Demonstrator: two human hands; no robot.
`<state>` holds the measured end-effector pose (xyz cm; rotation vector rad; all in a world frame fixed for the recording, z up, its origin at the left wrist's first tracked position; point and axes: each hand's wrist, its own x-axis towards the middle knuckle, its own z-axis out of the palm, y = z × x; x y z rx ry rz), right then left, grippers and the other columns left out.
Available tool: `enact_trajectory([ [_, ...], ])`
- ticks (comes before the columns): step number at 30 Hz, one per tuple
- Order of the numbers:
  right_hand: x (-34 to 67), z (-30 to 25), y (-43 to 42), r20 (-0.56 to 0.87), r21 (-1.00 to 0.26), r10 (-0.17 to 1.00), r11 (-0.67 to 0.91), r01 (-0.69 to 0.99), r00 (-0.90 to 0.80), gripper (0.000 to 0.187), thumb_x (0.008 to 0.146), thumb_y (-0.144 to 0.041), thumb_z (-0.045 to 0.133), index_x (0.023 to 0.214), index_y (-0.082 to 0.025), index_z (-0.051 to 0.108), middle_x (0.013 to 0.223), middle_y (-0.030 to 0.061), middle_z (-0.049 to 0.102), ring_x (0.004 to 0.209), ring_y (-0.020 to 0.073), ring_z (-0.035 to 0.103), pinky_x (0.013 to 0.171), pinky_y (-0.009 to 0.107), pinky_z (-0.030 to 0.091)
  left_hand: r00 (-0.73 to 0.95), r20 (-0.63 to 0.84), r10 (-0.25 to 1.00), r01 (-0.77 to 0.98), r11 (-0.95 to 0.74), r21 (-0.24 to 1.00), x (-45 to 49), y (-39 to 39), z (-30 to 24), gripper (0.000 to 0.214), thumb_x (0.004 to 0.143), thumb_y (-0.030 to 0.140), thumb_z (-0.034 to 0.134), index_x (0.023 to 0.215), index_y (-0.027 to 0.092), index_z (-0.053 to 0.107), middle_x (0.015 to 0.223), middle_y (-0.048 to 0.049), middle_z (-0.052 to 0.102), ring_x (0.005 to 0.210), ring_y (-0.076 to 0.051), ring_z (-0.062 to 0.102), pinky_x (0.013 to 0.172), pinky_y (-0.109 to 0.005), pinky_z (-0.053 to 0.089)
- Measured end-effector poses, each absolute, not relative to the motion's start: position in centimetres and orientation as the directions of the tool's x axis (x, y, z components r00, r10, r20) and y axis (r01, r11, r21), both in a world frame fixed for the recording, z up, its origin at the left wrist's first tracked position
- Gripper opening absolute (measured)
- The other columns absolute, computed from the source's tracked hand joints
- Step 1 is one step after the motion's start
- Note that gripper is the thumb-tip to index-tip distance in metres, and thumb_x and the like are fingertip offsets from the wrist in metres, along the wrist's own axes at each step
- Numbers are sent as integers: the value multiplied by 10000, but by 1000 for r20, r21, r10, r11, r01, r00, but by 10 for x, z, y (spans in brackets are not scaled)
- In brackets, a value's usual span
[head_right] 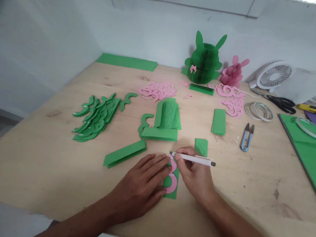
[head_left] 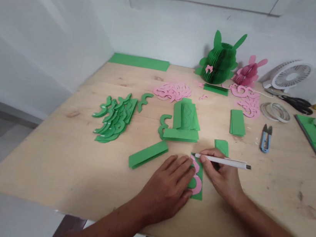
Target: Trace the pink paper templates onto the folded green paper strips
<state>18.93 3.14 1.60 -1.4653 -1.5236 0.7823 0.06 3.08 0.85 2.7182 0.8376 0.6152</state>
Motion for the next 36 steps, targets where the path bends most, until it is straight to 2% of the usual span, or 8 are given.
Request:
enact_trajectory([
  [17, 189, 20, 33, 159, -870, 987, 135, 474, 11, 143, 894, -297, 531, 834, -204, 621, 786, 24, 676, 696, 146, 635, 633, 253, 531, 746, 327, 580, 482, -809, 337, 1, 31, 9, 384, 909, 286, 487, 1254, 126, 540, 1357, -148, 536, 1303, -283, 461, 1097, -495, 383],
  [28, 188, 20, 33, 132, -888, 991, 106, 447, 29, 159, 897, -334, 537, 850, -211, 626, 803, 37, 679, 717, 161, 636, 648, 276, 538, 745, 320, 585, 486, -805, 341, 2, 31, 10, 379, 910, 287, 490, 1250, 129, 541, 1343, -145, 550, 1298, -286, 467, 1092, -499, 387],
  [36, 190, 19, 32, 152, -855, 988, 127, 502, 10, 165, 905, -332, 539, 867, -207, 639, 794, 23, 675, 680, 147, 624, 621, 255, 511, 749, 317, 582, 485, -807, 336, 1, 31, 9, 379, 911, 285, 486, 1251, 128, 540, 1356, -143, 539, 1309, -285, 455, 1096, -498, 376],
])
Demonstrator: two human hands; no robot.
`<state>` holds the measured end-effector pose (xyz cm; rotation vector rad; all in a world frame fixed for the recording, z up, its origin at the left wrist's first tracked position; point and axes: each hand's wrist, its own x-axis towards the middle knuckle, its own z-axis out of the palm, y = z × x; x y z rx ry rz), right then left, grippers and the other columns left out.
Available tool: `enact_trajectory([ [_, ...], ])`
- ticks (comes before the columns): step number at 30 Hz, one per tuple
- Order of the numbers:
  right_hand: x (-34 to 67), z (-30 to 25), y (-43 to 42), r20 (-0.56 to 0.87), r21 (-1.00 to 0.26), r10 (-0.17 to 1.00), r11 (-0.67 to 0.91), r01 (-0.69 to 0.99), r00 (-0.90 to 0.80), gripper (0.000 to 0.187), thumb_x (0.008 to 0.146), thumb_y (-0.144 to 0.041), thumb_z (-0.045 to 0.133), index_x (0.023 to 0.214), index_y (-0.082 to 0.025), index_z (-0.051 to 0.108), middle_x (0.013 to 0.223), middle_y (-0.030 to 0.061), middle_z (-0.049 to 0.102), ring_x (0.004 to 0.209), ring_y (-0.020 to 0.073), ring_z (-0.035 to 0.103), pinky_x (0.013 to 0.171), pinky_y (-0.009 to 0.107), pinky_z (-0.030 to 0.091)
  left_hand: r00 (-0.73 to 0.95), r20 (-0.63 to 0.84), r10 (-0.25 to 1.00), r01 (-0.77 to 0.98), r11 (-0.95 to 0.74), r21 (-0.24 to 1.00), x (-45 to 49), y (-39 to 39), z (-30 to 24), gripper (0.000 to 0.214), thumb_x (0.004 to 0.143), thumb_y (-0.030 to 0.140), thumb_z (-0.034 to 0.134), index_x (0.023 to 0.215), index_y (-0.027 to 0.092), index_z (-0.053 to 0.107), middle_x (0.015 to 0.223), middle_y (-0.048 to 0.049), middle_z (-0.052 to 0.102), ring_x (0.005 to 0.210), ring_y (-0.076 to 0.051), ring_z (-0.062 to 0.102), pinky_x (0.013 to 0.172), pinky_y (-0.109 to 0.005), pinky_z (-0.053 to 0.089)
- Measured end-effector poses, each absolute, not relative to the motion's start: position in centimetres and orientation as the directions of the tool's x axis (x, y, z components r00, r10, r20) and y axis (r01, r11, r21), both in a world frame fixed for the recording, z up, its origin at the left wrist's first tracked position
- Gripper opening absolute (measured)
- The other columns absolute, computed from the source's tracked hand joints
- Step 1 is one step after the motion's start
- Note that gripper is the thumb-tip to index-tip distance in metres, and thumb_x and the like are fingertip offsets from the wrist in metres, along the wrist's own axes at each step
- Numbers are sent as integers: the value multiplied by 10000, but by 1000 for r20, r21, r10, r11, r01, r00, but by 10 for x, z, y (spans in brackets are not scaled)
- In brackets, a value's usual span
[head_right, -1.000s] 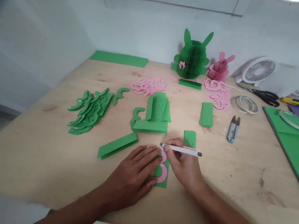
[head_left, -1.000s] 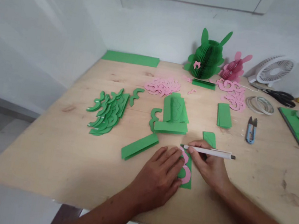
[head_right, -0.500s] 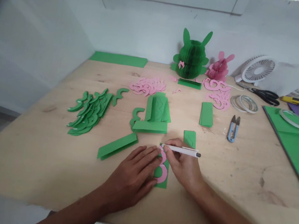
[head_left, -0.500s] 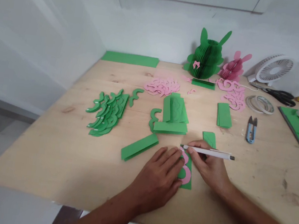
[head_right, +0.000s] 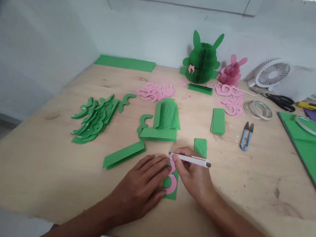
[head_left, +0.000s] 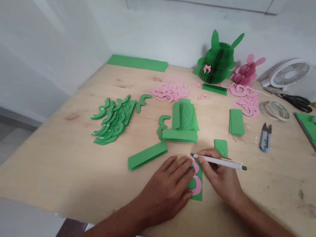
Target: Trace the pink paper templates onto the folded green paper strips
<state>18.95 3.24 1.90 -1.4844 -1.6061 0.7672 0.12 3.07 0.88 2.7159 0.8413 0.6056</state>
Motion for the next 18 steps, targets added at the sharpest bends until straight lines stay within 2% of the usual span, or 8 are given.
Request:
enact_trajectory([
  [18, 189, 20, 30, 178, -840, 984, 141, 524, 19, 163, 901, -322, 517, 834, -212, 617, 770, 28, 676, 674, 153, 627, 622, 267, 526, 748, 322, 581, 486, -809, 331, 1, 30, 10, 384, 906, 280, 492, 1258, 131, 534, 1364, -149, 532, 1318, -285, 448, 1093, -497, 388],
])
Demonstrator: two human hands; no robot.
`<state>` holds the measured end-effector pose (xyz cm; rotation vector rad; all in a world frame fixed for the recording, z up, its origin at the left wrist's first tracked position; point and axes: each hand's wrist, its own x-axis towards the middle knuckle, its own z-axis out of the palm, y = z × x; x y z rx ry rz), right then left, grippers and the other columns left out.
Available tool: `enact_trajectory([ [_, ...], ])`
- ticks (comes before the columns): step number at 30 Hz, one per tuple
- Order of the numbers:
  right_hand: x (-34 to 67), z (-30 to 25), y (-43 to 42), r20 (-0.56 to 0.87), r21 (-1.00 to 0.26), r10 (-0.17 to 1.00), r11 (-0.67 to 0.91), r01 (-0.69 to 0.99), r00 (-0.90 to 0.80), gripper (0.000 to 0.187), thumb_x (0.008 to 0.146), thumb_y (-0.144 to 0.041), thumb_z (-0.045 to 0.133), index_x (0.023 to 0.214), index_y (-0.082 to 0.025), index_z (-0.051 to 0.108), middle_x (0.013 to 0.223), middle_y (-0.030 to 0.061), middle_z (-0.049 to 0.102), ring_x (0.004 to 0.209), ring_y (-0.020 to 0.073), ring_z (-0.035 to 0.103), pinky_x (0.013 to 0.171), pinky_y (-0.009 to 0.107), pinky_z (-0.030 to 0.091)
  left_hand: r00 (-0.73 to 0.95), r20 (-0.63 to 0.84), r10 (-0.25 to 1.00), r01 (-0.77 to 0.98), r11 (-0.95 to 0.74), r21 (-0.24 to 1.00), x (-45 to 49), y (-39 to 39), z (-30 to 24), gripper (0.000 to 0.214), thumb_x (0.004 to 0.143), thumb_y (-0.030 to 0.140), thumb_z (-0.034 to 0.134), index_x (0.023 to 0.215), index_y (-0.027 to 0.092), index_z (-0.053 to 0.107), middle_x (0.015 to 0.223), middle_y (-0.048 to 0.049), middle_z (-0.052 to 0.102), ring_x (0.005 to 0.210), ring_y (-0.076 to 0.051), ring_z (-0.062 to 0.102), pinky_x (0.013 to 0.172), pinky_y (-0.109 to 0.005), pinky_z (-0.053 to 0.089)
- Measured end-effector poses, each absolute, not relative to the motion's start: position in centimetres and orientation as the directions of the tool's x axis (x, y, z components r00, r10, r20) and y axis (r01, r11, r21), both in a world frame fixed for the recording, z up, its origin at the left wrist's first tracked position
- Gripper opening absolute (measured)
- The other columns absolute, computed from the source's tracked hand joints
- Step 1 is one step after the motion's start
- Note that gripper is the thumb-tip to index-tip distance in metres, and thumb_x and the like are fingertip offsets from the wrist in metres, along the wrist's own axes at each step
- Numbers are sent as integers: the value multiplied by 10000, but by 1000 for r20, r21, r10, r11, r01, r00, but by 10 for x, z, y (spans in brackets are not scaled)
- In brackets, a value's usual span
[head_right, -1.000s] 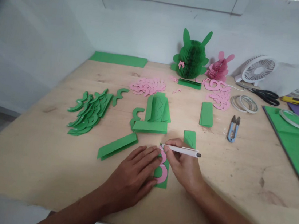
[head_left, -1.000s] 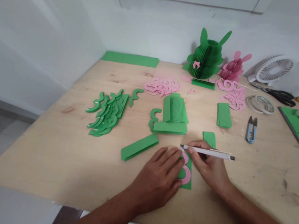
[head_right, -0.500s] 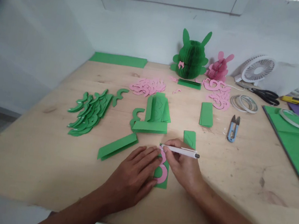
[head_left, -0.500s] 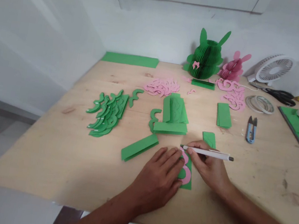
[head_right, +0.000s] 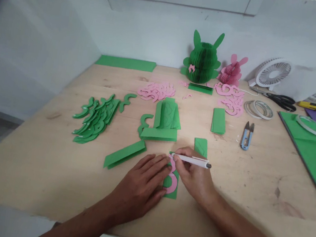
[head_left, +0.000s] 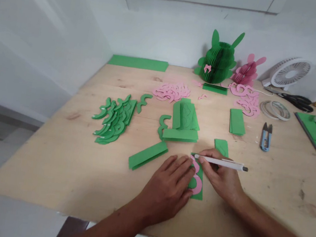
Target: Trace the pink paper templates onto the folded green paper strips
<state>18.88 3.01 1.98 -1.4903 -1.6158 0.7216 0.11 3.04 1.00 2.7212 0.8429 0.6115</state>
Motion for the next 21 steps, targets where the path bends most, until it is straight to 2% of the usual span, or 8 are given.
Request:
enact_trajectory([
  [21, 190, 20, 26, 191, -821, 981, 148, 552, 22, 166, 906, -324, 508, 843, -217, 617, 786, 33, 674, 707, 166, 631, 647, 282, 526, 750, 318, 580, 486, -809, 329, 1, 31, 10, 382, 915, 285, 479, 1259, 129, 535, 1361, -142, 538, 1318, -283, 450, 1099, -489, 376],
])
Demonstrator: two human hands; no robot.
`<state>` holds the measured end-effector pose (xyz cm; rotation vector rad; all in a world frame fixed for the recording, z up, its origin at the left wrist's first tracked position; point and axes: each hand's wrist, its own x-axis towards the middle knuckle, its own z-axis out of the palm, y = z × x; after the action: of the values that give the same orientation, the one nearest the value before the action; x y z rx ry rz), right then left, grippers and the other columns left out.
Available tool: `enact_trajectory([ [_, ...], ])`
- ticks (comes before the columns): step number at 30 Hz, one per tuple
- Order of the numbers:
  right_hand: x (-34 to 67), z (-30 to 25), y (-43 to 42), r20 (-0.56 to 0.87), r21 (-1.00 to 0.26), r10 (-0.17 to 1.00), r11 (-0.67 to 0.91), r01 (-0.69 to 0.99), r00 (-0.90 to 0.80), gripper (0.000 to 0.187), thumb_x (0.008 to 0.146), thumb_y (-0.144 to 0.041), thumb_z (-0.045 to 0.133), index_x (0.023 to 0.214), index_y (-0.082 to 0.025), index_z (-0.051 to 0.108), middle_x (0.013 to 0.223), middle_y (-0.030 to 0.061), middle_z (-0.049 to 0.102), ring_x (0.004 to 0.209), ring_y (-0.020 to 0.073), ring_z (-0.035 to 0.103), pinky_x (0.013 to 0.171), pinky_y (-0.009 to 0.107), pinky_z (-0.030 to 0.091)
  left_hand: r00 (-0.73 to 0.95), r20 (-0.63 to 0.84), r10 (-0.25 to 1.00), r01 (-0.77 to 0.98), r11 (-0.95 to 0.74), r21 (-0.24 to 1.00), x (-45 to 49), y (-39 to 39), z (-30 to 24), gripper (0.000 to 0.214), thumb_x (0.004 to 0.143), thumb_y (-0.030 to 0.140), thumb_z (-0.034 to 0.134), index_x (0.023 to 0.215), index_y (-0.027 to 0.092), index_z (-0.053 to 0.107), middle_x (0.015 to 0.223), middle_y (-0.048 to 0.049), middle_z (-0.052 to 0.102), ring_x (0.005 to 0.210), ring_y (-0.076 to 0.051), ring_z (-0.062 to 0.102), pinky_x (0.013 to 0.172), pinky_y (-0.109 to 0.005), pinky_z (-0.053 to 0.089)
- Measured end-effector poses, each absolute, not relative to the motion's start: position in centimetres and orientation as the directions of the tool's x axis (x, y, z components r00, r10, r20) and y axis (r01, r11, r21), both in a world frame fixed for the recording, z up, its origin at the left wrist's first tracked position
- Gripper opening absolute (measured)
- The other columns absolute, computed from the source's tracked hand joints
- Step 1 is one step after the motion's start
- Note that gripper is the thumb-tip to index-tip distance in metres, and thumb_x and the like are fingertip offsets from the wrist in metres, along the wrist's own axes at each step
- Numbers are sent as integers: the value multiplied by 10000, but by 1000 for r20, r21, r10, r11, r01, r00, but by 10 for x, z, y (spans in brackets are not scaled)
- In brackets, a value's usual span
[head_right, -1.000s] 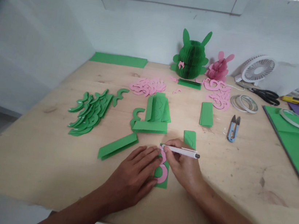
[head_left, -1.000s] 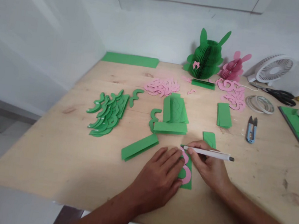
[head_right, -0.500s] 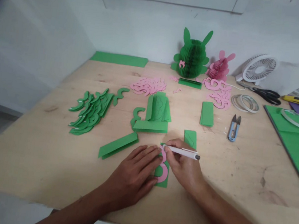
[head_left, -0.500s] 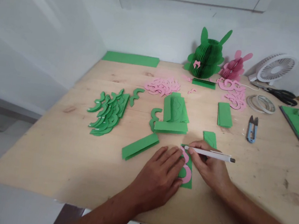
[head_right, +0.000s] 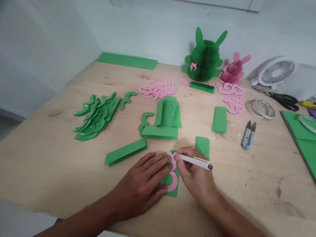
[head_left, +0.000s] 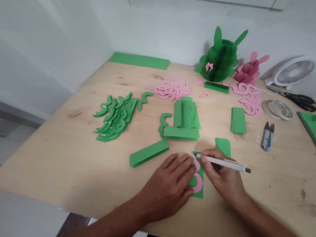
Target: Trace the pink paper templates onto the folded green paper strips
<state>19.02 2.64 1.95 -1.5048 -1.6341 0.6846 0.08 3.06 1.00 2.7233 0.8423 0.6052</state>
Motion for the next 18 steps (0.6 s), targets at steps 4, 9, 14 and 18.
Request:
enact_trajectory([
  [4, 190, 20, 26, 210, -802, 977, 162, 575, 18, 153, 901, -312, 516, 839, -216, 618, 773, 27, 673, 700, 164, 628, 663, 288, 520, 752, 310, 582, 487, -807, 333, 1, 30, 10, 388, 919, 287, 471, 1264, 118, 532, 1370, -145, 530, 1324, -287, 443, 1106, -490, 365],
  [9, 191, 21, 26, 209, -790, 978, 160, 592, 16, 154, 901, -311, 516, 830, -218, 616, 770, 25, 678, 699, 167, 632, 670, 291, 518, 754, 308, 580, 485, -808, 334, 0, 30, 10, 391, 921, 287, 466, 1266, 114, 528, 1384, -145, 519, 1327, -286, 438, 1109, -490, 358],
  [14, 190, 23, 26, 217, -778, 976, 162, 607, 17, 152, 894, -306, 518, 824, -216, 618, 758, 25, 680, 687, 166, 632, 669, 293, 517, 755, 307, 579, 485, -809, 332, 0, 30, 10, 392, 919, 287, 475, 1266, 113, 527, 1375, -144, 527, 1321, -286, 444, 1111, -487, 355],
  [18, 190, 24, 26, 230, -764, 973, 166, 624, 23, 161, 891, -309, 513, 813, -217, 619, 743, 25, 680, 670, 164, 629, 660, 295, 517, 756, 310, 577, 486, -812, 324, 0, 30, 9, 397, 917, 289, 477, 1270, 112, 523, 1384, -149, 517, 1322, -288, 444, 1110, -488, 355],
])
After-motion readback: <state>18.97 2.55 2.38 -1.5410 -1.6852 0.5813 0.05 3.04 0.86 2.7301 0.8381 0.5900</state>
